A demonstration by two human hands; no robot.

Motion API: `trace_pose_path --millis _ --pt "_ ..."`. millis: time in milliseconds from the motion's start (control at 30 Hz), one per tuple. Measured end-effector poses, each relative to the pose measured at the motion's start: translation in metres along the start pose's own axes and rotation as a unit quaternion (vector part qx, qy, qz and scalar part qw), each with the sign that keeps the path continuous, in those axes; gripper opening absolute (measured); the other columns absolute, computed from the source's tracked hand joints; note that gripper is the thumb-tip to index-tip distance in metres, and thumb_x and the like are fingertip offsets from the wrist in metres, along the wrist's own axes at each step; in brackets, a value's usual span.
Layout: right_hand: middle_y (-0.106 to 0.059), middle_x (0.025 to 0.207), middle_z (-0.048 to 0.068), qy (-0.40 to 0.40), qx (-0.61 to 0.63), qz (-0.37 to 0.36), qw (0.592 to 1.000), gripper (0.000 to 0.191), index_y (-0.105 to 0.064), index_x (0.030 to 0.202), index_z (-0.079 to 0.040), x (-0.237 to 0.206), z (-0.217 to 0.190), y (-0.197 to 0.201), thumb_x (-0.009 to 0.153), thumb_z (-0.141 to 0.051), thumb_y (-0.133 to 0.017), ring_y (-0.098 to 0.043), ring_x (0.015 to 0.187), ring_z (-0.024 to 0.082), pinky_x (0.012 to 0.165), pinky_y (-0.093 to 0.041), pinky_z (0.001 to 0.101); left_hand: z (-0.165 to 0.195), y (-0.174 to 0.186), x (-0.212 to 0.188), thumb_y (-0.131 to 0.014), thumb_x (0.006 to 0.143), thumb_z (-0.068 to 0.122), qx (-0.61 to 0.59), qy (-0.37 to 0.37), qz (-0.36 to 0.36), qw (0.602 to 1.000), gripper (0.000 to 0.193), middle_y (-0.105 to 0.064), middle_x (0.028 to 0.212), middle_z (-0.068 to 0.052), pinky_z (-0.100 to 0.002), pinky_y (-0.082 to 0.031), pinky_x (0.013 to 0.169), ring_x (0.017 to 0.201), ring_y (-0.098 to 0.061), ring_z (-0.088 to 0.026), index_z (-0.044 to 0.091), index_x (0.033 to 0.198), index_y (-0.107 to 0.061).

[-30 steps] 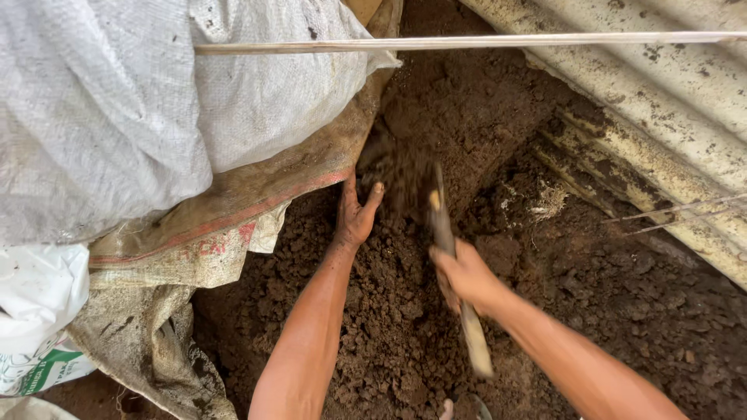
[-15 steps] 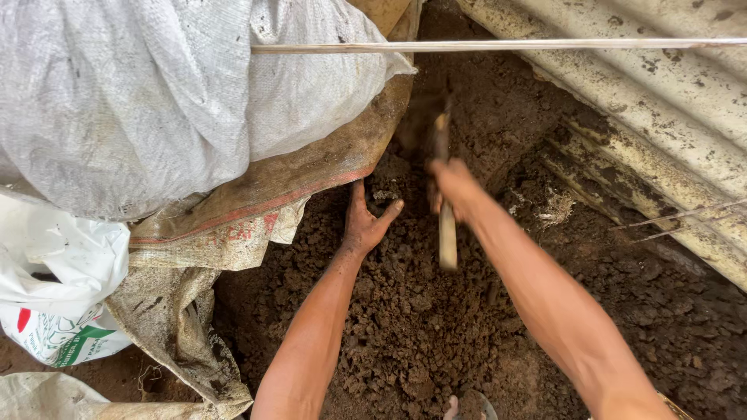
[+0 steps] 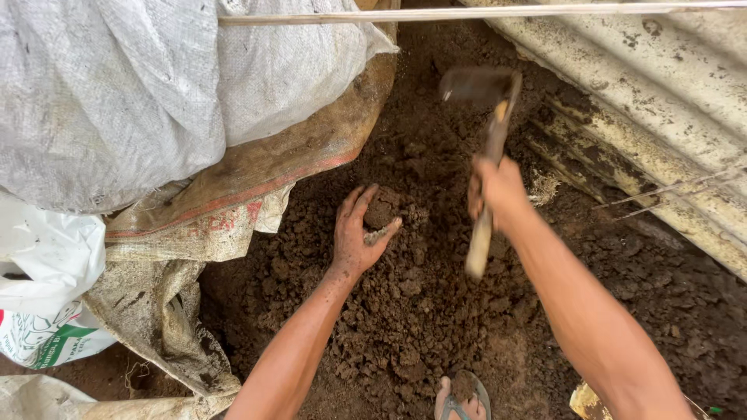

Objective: The person uses a hoe to break up soil and a small scoop to transfer it into a large white sack. They repeatedly scoop soil from a pile and pour it into the sack, occasionally using their hands to break up clumps.

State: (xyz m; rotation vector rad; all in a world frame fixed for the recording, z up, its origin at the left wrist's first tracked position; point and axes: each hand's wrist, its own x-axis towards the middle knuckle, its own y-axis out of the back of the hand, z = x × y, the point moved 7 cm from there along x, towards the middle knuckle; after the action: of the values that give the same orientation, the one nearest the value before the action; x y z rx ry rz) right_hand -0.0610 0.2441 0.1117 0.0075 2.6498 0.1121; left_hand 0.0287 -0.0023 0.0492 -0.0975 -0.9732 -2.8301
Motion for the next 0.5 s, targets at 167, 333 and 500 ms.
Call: trace_pose_path --millis 167,333,500 --pt "-0.044 0.058 -0.001 -0.048 0.114 -0.005 0.992 0.011 -0.047 0.098 -0.010 0.025 0.022 -0.022 0.104 -0.019 -0.050 -0.042 0.042 0.014 0.035 -0.042 0.0328 0.018 -0.001 0.000 -0.076 0.095 0.035 0.056 -0.024 -0.025 0.998 0.054 -0.039 0.155 -0.020 -0.058 -0.041 0.112 0.144 -0.037 -0.043 0.026 0.144 -0.055" --pt "-0.045 0.055 0.003 -0.097 0.009 -0.050 0.994 0.013 -0.043 0.095 -0.009 -0.064 0.111 -0.032 0.102 -0.019 -0.049 -0.042 0.040 0.018 0.033 -0.042 0.0374 0.019 0.003 -0.009 -0.080 0.084 0.010 0.027 0.019 -0.043 0.999 0.060 -0.042 0.151 -0.023 -0.044 -0.060 0.096 0.138 -0.048 -0.040 0.025 0.138 -0.059" --pt "-0.048 0.056 0.003 -0.104 -0.096 -0.118 0.983 0.010 -0.049 0.098 -0.009 -0.121 0.128 -0.016 0.100 -0.018 -0.052 -0.045 0.040 0.016 0.033 -0.043 0.0351 0.018 0.003 -0.016 -0.083 0.085 0.013 -0.003 0.090 -0.078 0.993 0.054 -0.061 0.131 -0.012 -0.040 -0.060 0.099 0.114 -0.067 -0.024 0.021 0.133 -0.061"
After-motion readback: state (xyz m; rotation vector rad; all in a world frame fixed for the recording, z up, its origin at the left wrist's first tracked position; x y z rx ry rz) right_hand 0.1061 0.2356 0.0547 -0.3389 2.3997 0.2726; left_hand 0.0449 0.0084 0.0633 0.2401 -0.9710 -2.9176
